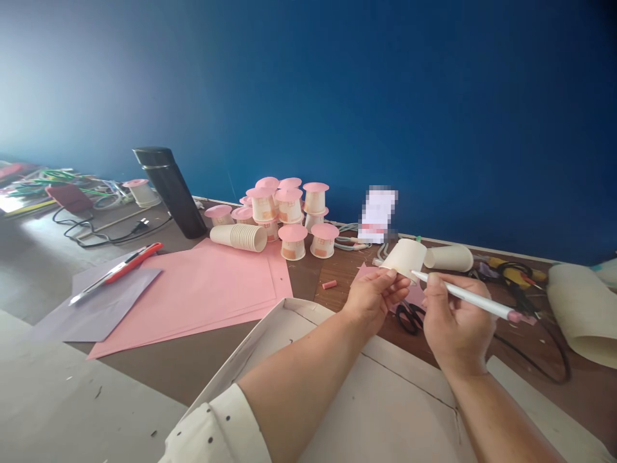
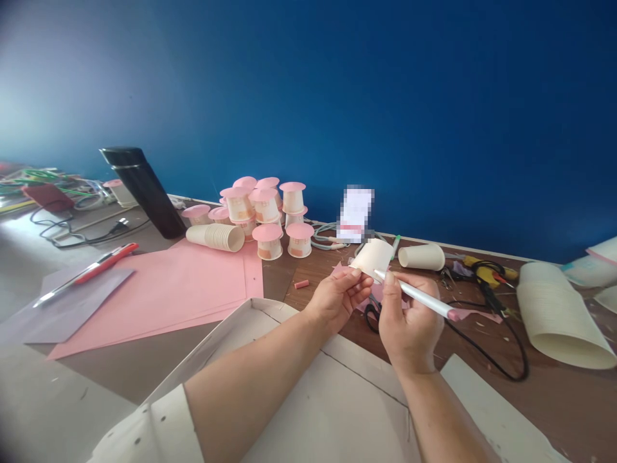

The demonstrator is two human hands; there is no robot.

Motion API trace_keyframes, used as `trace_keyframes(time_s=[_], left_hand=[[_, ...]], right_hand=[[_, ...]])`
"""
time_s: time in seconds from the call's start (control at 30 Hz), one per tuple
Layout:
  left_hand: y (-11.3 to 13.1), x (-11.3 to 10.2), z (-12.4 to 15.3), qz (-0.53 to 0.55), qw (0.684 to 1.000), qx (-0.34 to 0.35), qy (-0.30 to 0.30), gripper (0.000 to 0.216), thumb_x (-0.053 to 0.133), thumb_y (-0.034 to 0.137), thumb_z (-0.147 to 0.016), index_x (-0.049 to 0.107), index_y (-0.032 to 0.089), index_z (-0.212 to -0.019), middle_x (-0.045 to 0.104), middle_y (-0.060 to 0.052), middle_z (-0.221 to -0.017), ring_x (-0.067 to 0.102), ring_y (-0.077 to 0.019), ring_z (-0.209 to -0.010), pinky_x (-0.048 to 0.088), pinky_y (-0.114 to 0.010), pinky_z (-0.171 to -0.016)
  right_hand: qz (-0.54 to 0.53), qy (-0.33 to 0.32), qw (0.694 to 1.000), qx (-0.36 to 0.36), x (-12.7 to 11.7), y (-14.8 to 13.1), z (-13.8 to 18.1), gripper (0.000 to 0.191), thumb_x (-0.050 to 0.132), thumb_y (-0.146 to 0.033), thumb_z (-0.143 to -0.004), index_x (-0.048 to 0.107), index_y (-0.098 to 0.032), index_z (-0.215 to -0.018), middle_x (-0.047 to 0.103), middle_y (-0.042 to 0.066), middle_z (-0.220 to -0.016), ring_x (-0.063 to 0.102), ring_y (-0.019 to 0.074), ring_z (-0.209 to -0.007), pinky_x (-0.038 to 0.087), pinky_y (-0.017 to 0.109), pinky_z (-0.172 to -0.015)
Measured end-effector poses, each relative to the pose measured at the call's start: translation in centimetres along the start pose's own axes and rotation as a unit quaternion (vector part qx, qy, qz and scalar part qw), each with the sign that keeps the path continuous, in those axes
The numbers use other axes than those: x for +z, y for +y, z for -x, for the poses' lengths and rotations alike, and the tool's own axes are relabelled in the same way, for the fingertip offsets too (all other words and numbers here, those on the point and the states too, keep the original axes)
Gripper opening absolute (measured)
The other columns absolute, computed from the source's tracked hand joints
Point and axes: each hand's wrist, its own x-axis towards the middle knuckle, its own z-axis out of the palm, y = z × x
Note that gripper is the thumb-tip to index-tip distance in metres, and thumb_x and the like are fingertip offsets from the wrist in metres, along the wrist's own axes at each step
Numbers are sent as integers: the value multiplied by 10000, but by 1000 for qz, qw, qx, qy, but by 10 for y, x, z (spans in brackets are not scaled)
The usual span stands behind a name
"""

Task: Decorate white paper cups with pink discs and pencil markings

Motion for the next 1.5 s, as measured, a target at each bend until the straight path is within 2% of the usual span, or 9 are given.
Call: trace_keyframes(time_s=[0.27, 0.43, 0.67, 0.83, 1.07, 1.17, 1.5], left_hand=[[-1, -1, -1, -6, 1000, 0, 1, 91, 675, 129, -847, 676, 70, -778, 682, -67, -743, 643, -91, -680, 513, -213, -747], [-1, -1, -2, -3, 1000, 2, 3, 132, 611, 102, -883, 673, 65, -772, 675, -69, -722, 648, -90, -675, 516, -204, -719], [-2, -2, -2, -4, 1000, 1, 8, 150, 596, 100, -893, 676, 60, -772, 672, -69, -708, 646, -88, -661, 515, -199, -708], [-2, -2, -2, -6, 1000, 1, 10, 160, 585, 91, -896, 672, 58, -766, 669, -68, -703, 638, -82, -642, 514, -202, -707], [-2, -1, -2, -16, 1000, 6, 8, 104, 695, 143, -832, 664, 81, -755, 677, -63, -718, 635, -91, -660, 513, -216, -724], [-1, -1, -1, -16, 1000, 5, 9, 106, 700, 148, -829, 662, 84, -753, 679, -63, -720, 632, -90, -654, 513, -219, -730], [-1, 0, 0, -8, 1000, 13, 6, 160, 593, 90, -889, 668, 66, -750, 667, -65, -699, 645, -89, -666, 511, -215, -733]], right_hand=[[9, -20, 1000, -13, 1, 8, 2, 336, 580, -496, -886, 634, -166, -921, 662, 78, -811, 638, 202, -732, 511, 351, -696], [23, -10, 999, -27, 1, 8, 2, 313, 582, -472, -892, 640, -166, -915, 662, 76, -804, 639, 202, -743, 513, 353, -718], [23, -10, 999, -27, 3, 8, 2, 313, 584, -463, -891, 645, -157, -910, 667, 78, -795, 638, 194, -726, 511, 343, -708], [22, -25, 999, -17, 2, 8, 2, 321, 593, -472, -884, 649, -157, -916, 657, 66, -755, 631, 188, -688, 497, 313, -631], [0, 24, 1000, -11, 0, 0, 1, 314, 578, -462, -897, 628, -155, -940, 623, 43, -726, 601, 161, -615, 487, 313, -620], [-3, 23, 1000, -7, 0, -3, 0, 327, 579, -471, -892, 625, -150, -935, 628, 48, -740, 595, 153, -593, 479, 304, -599], [25, -8, 999, -43, 2, 6, 2, 301, 585, -450, -887, 649, -156, -905, 677, 94, -843, 651, 212, -787, 522, 361, -745]])
